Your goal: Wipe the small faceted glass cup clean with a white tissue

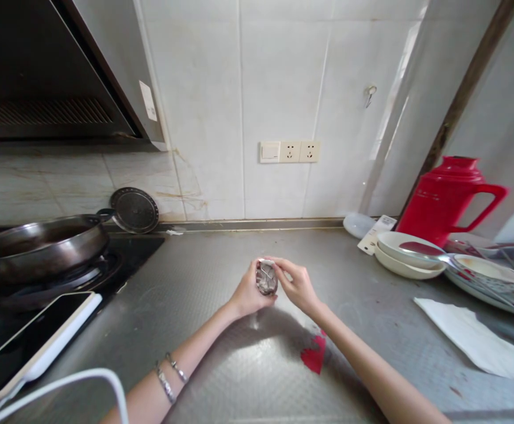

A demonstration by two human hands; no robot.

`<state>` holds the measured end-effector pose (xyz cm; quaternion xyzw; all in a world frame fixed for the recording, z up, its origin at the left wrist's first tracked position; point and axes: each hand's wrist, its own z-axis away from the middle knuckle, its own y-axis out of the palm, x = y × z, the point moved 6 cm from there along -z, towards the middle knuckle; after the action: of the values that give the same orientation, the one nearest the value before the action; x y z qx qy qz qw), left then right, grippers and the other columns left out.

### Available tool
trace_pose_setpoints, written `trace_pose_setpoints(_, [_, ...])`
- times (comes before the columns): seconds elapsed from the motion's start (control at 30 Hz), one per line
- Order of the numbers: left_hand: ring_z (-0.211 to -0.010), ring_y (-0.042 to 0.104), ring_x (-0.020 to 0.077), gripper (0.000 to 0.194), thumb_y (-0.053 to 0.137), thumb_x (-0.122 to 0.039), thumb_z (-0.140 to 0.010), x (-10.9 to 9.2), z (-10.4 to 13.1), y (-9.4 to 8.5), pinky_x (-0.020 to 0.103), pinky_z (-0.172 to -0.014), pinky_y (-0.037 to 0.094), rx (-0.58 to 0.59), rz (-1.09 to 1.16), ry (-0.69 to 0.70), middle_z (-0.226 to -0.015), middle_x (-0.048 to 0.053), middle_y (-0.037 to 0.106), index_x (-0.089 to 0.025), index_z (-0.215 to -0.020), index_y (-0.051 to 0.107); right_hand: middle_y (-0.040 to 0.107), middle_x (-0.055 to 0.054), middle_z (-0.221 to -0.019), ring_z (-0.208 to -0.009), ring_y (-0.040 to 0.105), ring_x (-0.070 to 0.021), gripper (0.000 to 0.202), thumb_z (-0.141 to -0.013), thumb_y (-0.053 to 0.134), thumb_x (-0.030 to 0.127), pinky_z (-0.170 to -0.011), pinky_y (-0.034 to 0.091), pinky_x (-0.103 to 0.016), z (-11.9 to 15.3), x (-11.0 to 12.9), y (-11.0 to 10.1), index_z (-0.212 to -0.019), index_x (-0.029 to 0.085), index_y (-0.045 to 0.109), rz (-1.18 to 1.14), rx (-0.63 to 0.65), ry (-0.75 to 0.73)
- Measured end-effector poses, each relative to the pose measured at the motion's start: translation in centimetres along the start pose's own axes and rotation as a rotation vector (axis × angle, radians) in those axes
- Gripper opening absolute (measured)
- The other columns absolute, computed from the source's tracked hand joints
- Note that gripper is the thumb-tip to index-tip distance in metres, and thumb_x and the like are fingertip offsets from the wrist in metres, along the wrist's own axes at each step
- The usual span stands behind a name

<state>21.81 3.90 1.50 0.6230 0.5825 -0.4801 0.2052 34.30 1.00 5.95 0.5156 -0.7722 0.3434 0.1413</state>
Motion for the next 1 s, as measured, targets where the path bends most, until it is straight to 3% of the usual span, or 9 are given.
trace_pose_setpoints(0.17, [-0.109, 0.058, 0.0253, 0.077, 0.078, -0.015, -0.054, 0.5, -0.2, 0.5, 0.038, -0.096, 0.045, -0.024, 0.219, 0.055, -0.120, 0.011, 0.057, -0.021, -0.119, 0.036, 0.063, -0.009, -0.125, -0.123, 0.054, -0.0206, 0.034, -0.093, 0.043, 0.014, -0.105, 0.046, -0.042, 1.0, 2.8, 0.9, -0.123, 0.021, 0.058, 0.170, 0.130, -0.392])
trace_pose_setpoints(0.27, [-0.105, 0.060, 0.0261, 0.079, 0.080, -0.018, -0.053, 0.9, -0.3, 0.5, 0.040, -0.094, 0.046, -0.062, 0.271, 0.023, -0.114, 0.010, 0.058, -0.021, -0.117, 0.032, 0.062, -0.010, -0.126, -0.127, 0.050, -0.0212, 0.035, -0.092, 0.044, 0.011, -0.107, 0.044, -0.043, 1.5, 3.4, 1.5, -0.123, 0.018, 0.058, 0.213, 0.190, -0.517])
trace_pose_setpoints(0.37, [-0.106, 0.060, 0.0250, 0.077, 0.078, -0.014, -0.054, 0.3, -0.3, 0.5, 0.039, -0.094, 0.046, -0.048, 0.294, 0.047, -0.116, 0.010, 0.058, -0.021, -0.116, 0.032, 0.062, -0.009, -0.126, -0.125, 0.052, -0.0206, 0.035, -0.092, 0.043, 0.011, -0.108, 0.043, -0.043, 1.3, 3.1, 1.4, -0.123, 0.020, 0.058, 0.150, 0.138, -0.445])
trace_pose_setpoints(0.47, [-0.105, 0.059, 0.0230, 0.074, 0.070, -0.007, -0.057, -0.3, -0.1, 0.5, 0.037, -0.091, 0.047, -0.023, 0.214, 0.073, -0.120, 0.011, 0.056, -0.021, -0.119, 0.034, 0.066, -0.006, -0.121, -0.119, 0.057, -0.0216, 0.031, -0.093, 0.045, 0.018, -0.104, 0.047, -0.041, 0.8, 1.8, 0.8, -0.118, 0.023, 0.062, 0.032, 0.020, -0.235])
trace_pose_setpoints(0.6, [-0.104, 0.058, 0.0239, 0.080, 0.068, -0.003, -0.053, -0.5, 0.3, 0.0, 0.037, -0.091, 0.046, -0.069, -0.010, 0.060, -0.120, 0.011, 0.054, -0.019, -0.125, 0.036, 0.072, -0.005, -0.107, -0.098, 0.069, -0.0245, 0.026, -0.093, 0.048, 0.029, -0.084, 0.058, -0.036, 0.5, -0.5, 0.5, -0.105, 0.022, 0.070, -0.075, -0.066, 0.073])
trace_pose_setpoints(0.67, [-0.103, 0.058, 0.0245, 0.079, 0.069, -0.004, -0.052, -0.5, 0.4, 0.0, 0.037, -0.090, 0.046, -0.077, -0.046, 0.057, -0.116, 0.010, 0.055, -0.018, -0.123, 0.038, 0.073, -0.006, -0.103, -0.091, 0.071, -0.0245, 0.027, -0.093, 0.048, 0.031, -0.078, 0.060, -0.036, 0.5, -0.8, 0.5, -0.104, 0.021, 0.071, -0.067, -0.066, 0.119])
trace_pose_setpoints(0.8, [-0.094, 0.060, 0.0216, 0.072, 0.068, -0.004, -0.054, -0.7, 0.3, 0.4, 0.034, -0.081, 0.049, -0.046, 0.056, 0.042, -0.109, 0.008, 0.057, -0.018, -0.118, 0.039, 0.070, -0.007, -0.114, -0.107, 0.065, -0.0237, 0.027, -0.092, 0.047, 0.023, -0.093, 0.054, -0.038, 0.7, 0.8, 0.5, -0.110, 0.022, 0.068, 0.011, -0.036, -0.073])
trace_pose_setpoints(1.0, [-0.096, 0.061, 0.0215, 0.075, 0.079, -0.015, -0.053, 0.0, -0.2, 0.2, 0.036, -0.088, 0.047, -0.078, 0.280, 0.004, -0.107, 0.008, 0.057, -0.021, -0.111, 0.033, 0.064, -0.008, -0.123, -0.123, 0.054, -0.0214, 0.036, -0.091, 0.046, 0.012, -0.107, 0.043, -0.043, 1.6, 3.2, 1.5, -0.123, 0.022, 0.059, 0.084, 0.134, -0.410])
